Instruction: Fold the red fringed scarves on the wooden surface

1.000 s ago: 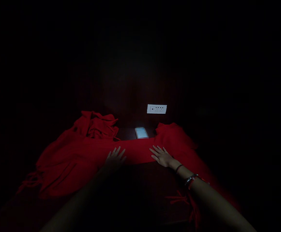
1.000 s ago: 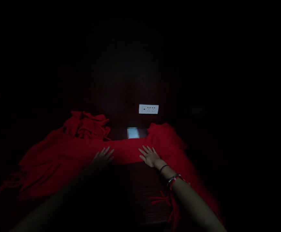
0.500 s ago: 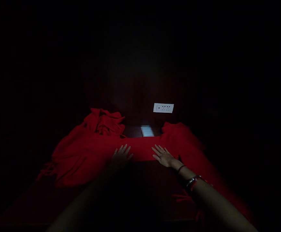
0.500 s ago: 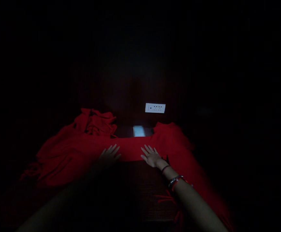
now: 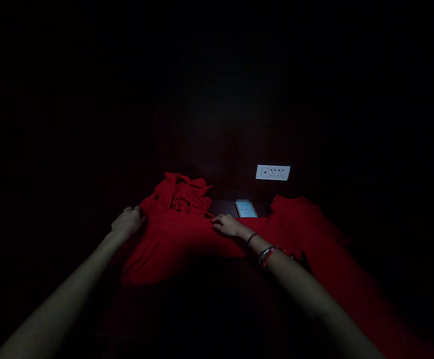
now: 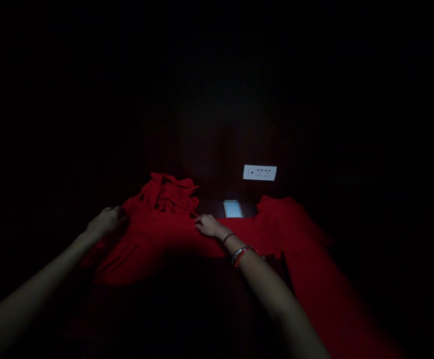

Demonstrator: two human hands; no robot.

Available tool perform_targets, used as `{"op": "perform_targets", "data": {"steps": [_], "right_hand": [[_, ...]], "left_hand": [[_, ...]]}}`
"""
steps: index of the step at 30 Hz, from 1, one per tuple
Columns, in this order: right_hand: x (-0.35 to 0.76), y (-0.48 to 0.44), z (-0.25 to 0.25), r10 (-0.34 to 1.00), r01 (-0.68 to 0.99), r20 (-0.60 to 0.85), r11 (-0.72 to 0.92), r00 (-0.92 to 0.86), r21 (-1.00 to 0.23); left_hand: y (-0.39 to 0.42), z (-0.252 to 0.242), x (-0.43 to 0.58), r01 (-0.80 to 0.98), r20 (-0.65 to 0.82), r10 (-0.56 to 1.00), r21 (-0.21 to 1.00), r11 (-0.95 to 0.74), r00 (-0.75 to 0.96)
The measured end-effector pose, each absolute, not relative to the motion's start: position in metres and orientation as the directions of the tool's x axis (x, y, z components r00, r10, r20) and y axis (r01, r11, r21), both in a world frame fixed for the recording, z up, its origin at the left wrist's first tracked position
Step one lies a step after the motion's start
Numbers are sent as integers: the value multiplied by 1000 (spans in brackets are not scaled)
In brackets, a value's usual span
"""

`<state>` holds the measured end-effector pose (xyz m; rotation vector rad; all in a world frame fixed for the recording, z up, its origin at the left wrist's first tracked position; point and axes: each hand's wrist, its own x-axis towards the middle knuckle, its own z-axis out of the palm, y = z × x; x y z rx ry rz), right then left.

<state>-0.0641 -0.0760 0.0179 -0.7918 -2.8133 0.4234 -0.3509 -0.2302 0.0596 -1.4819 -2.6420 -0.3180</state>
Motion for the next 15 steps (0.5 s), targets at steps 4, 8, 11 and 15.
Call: {"op": "perform_targets", "data": {"steps": [4,8,11,15], "right_hand": [[-133,-85,12,549,390,161,743,-820,-544],[-184,-94,20,621,222,175,508,-764,-832],[-199,-93,35,637,135,184,419,-749,-898],[-187,-81,43,613,163,142,414,-778,-895]], "left_hand": [[-241,58,-364,753,69,753,154,640,-654],[-240,63,-338,863,266,825,236,446,-499],[-239,63,-303,943,366,883,264,203,-293],[-243,45,-267,960,390,906,276,53,-162]]}}
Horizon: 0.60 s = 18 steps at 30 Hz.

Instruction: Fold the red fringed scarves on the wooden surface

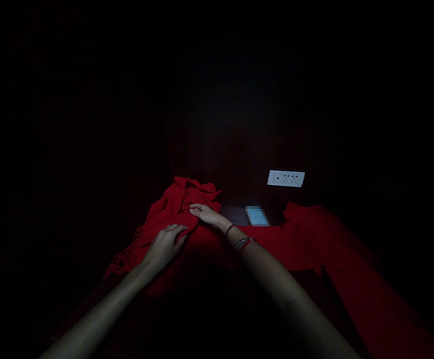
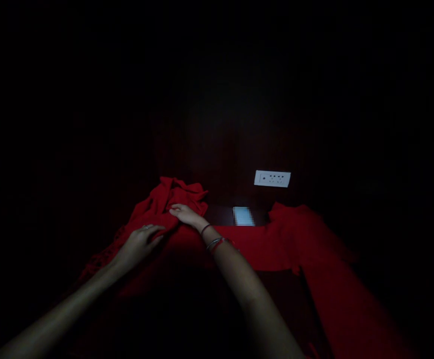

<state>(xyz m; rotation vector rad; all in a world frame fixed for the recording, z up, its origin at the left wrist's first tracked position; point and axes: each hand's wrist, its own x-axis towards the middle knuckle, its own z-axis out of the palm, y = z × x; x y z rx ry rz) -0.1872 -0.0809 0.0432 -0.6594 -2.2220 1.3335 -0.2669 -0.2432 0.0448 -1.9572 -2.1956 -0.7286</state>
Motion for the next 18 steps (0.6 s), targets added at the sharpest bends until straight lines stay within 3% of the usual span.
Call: {"op": "perform_targets", "data": {"steps": [7,14,18], "right_hand": [[-148,-68,24,503,272,-63,355,-862,-894],[-138,-77,28,536,77,32,179,-843,-981],[-110,-80,41,530,-112,205,203,-823,-973]], "left_hand": [[-247,11,-257,960,394,912,281,-4,-111],[-253,25,-244,927,404,915,346,-141,-12],[-246,60,-268,912,535,835,393,-112,-128]]}}
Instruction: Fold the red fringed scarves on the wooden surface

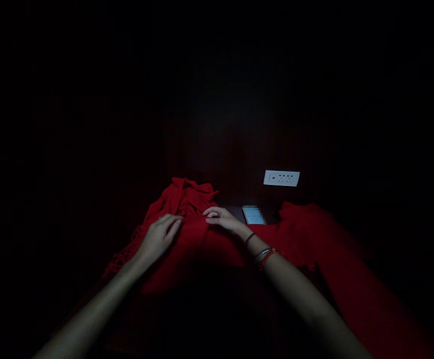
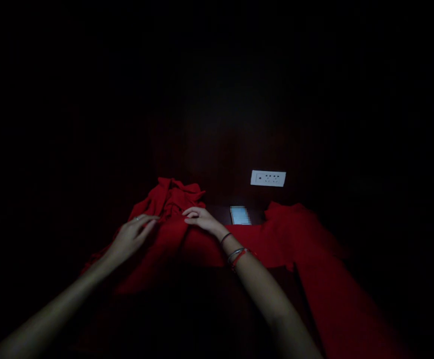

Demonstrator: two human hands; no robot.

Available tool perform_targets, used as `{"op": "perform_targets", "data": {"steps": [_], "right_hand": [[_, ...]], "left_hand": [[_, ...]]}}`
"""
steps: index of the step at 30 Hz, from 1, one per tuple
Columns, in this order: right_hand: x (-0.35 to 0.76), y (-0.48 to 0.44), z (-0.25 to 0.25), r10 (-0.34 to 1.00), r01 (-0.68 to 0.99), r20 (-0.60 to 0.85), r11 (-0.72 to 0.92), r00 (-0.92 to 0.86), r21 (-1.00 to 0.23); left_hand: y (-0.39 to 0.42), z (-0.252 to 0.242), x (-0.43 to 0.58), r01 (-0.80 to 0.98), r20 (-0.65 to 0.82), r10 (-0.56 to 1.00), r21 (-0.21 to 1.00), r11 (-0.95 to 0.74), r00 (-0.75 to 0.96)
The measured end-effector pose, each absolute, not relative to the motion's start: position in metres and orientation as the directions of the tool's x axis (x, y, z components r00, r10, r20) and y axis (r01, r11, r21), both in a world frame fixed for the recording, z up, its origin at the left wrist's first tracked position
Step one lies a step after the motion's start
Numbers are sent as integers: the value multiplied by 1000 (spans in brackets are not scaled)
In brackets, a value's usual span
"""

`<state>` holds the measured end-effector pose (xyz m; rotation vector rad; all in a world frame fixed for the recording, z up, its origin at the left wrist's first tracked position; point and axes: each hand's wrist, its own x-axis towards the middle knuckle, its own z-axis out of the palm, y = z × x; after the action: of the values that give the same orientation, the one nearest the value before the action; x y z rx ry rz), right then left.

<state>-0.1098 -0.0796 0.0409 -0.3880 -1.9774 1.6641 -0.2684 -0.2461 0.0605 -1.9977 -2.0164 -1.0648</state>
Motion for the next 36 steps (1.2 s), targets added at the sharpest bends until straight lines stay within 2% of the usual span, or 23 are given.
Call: {"op": "perform_targets", "data": {"steps": [2,4,6,11,14,17,19,21,23,26,29,31,33,36], "right_hand": [[-91,-80,46,521,-179,246,175,-817,-968],[-73,-80,50,519,-225,266,142,-813,-964],[-59,-79,51,539,-254,276,116,-796,-960],[-34,-64,40,674,-251,231,70,-702,-965],[-23,-49,27,759,-189,215,124,-614,-974],[-17,-40,15,833,-10,174,198,-524,-980],[-15,-42,12,843,143,137,244,-521,-959],[-14,-50,14,796,234,141,335,-589,-913],[-16,-63,22,683,216,190,462,-705,-860],[-22,-82,37,487,117,233,587,-842,-801],[-31,-93,48,414,123,235,674,-879,-728],[-33,-92,49,402,139,268,741,-876,-657],[-29,-84,47,416,146,322,775,-850,-615],[-11,-64,38,565,229,380,730,-733,-644]], "left_hand": [[-233,74,-281,874,462,874,474,-103,-147],[-217,79,-283,799,242,969,591,-110,-46],[-204,78,-276,735,68,994,670,-107,83],[-196,71,-259,639,-63,957,757,-139,284],[-200,63,-267,589,-157,926,804,-82,342],[-206,49,-270,699,-240,902,710,-89,358],[-209,40,-265,797,-145,924,564,-216,353],[-212,38,-257,834,-23,930,451,-319,367],[-214,45,-249,833,39,938,447,-326,346],[-214,68,-237,804,112,957,521,-286,268],[-213,90,-229,746,175,945,580,-326,277],[-213,96,-230,734,137,940,593,-331,313],[-214,93,-241,788,8,945,549,-278,327],[-218,78,-270,922,-230,940,352,-160,251]]}}
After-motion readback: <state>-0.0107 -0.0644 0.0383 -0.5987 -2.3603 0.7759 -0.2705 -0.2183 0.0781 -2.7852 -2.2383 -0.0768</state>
